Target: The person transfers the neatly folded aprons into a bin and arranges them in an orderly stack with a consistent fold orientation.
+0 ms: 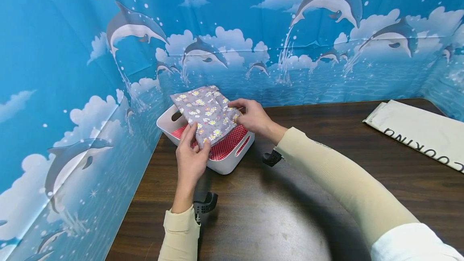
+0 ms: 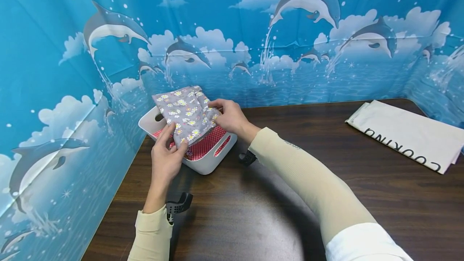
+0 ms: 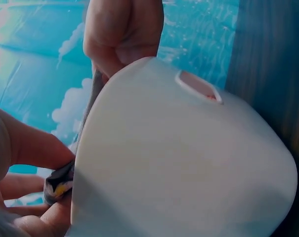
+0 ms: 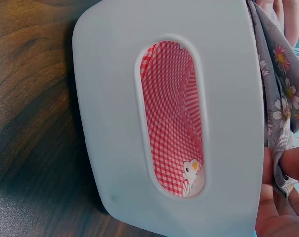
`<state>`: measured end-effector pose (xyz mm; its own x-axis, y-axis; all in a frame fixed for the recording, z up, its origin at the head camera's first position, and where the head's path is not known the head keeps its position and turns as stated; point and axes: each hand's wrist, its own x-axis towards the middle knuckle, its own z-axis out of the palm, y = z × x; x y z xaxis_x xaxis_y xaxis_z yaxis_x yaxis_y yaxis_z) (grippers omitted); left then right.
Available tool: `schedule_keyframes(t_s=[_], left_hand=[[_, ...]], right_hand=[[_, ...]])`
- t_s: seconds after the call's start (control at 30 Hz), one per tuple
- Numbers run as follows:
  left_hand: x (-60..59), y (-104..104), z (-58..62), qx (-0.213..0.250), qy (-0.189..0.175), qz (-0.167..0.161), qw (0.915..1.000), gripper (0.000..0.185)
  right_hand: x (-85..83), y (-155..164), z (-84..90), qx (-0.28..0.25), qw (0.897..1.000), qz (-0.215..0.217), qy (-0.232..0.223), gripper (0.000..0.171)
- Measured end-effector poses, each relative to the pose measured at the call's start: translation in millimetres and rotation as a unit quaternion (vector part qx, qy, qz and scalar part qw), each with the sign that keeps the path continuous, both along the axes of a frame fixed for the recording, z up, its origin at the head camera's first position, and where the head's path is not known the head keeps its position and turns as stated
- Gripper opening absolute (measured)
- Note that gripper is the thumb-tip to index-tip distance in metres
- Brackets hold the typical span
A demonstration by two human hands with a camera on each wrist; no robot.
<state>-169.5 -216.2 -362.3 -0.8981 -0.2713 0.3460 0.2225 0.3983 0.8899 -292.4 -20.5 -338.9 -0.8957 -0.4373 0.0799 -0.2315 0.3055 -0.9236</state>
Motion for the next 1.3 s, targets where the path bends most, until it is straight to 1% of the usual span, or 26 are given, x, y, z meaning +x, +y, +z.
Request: schedule_keyframes(t_s=[0.1,0.2,0.37,0.53,0.7,0.8,1.1,1.3], left_hand=[[2.1,6,0.3,-0.011,0.003,0.02,0.9997,0.067],[4.6,15,1.2,-0.023,0.007,0.048,0.9986,0.067],[8.2,33,2.1,-0.018,0.023,0.089,0.9956,0.067],[10.7,46,0.0,-0.016,0.039,0.112,0.9928,0.067],[11.3,49,1.8,-0.007,0.037,0.118,0.9923,0.068],[11.6,49,3.5,-0.006,0.028,0.12,0.9924,0.068],[11.5,46,3.8,-0.015,-0.012,0.134,0.9908,0.073],[11.9,47,5.7,-0.016,-0.02,0.143,0.9894,0.074]], right_hand=[[-0.4,-1,-0.4,-0.003,1.0,-0.004,0.001,0.058],[-0.5,-2,0.4,-0.004,1.0,-0.008,0.004,0.058],[-0.7,-4,2.9,-0.006,1.0,-0.018,0.012,0.055],[-1.8,-5,1.5,-0.006,1.0,-0.023,0.011,0.052],[-3.1,-5,-0.1,-0.005,1.0,-0.026,0.016,0.049],[-3.1,-5,-0.5,-0.006,1.0,-0.025,0.017,0.048],[-2.0,-5,-0.6,-0.011,0.999,-0.017,0.025,0.053],[-0.9,-3,0.7,-0.003,1.0,-0.015,0.02,0.048]])
